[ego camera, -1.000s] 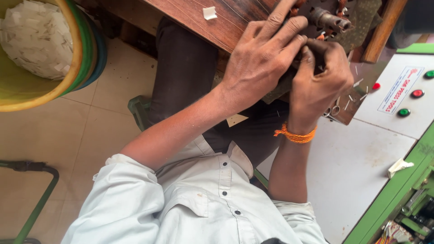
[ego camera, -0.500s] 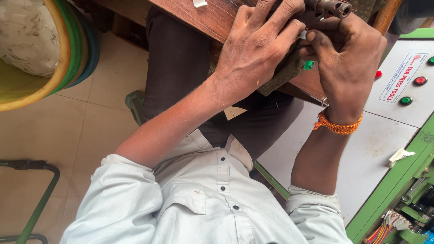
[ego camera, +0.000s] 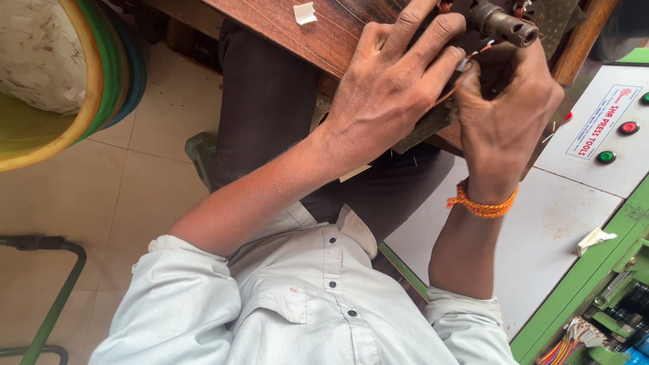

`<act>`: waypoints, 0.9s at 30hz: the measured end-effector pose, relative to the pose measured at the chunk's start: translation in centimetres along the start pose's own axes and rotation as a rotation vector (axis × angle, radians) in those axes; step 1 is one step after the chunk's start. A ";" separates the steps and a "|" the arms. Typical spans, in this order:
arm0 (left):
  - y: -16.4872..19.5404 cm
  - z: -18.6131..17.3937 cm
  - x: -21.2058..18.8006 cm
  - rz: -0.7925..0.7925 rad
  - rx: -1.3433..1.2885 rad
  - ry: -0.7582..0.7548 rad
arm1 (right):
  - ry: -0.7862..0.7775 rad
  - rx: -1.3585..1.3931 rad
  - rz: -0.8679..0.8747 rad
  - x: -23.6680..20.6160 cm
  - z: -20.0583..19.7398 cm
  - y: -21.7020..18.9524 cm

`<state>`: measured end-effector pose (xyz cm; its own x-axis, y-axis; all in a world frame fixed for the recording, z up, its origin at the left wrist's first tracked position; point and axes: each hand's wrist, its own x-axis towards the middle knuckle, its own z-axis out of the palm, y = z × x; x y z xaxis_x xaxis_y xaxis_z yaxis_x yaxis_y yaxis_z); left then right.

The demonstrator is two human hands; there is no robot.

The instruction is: The person works on a motor armature at a cluttered workbench, using shears to trim small white insulating pieces and inserting them into the armature slots. They then connect red wires to the copper windings and adjust the assembly with both hands.

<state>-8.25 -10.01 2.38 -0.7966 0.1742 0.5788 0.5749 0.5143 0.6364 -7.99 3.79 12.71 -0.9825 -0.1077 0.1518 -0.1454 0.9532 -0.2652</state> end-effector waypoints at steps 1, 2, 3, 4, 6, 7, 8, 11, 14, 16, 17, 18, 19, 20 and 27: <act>0.0 0.1 0.0 0.001 0.018 0.002 | 0.018 -0.015 -0.009 -0.2 0.2 -0.2; -0.1 0.2 -0.1 0.001 0.025 -0.005 | 0.036 -0.029 -0.017 -0.3 0.4 -0.4; -0.1 0.2 -0.1 0.005 0.028 -0.002 | 0.050 -0.015 -0.030 -0.3 0.5 -0.5; -0.2 0.3 -0.2 0.008 0.030 0.002 | 0.064 -0.002 -0.043 -0.4 0.8 -0.7; -0.3 0.4 -0.2 0.019 0.026 0.026 | 0.099 -0.014 -0.062 -0.6 1.2 -1.0; -0.4 0.4 -0.2 0.023 0.024 0.035 | 0.121 -0.037 -0.069 -0.8 1.5 -1.2; -0.5 0.5 -0.2 0.024 0.024 0.036 | 0.137 -0.049 -0.055 -0.9 1.8 -1.3; -0.6 0.6 -0.2 0.023 0.006 0.018 | 0.177 -0.060 0.032 -0.9 2.8 -1.4; -0.8 0.3 -0.1 0.033 0.029 0.018 | 0.102 -0.052 0.065 -0.9 2.3 -0.9; -0.8 -0.1 0.0 0.033 0.041 0.026 | -0.002 0.081 0.007 -0.9 0.7 -0.4; -0.8 -0.4 0.1 0.030 0.036 0.024 | -0.049 0.195 0.042 -0.9 0.1 -0.2; -0.8 -0.7 0.2 0.029 0.030 0.022 | -0.092 0.307 0.082 -1.0 -0.4 0.0; -0.8 -1.0 0.2 0.031 0.022 0.013 | -0.136 0.467 0.178 -0.6 -0.9 0.4; -0.7 -1.3 0.3 0.030 0.013 0.005 | -0.184 0.629 0.272 -0.3 -1.1 0.8; -0.3 -1.8 0.2 -0.005 -0.094 -0.090 | -0.272 0.802 0.414 0.6 -1.1 1.9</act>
<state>-8.28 -11.60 3.25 -0.8105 0.2487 0.5303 0.5827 0.4347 0.6867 -8.72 5.81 13.38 -0.9528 0.0374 -0.3013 0.2838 0.4626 -0.8399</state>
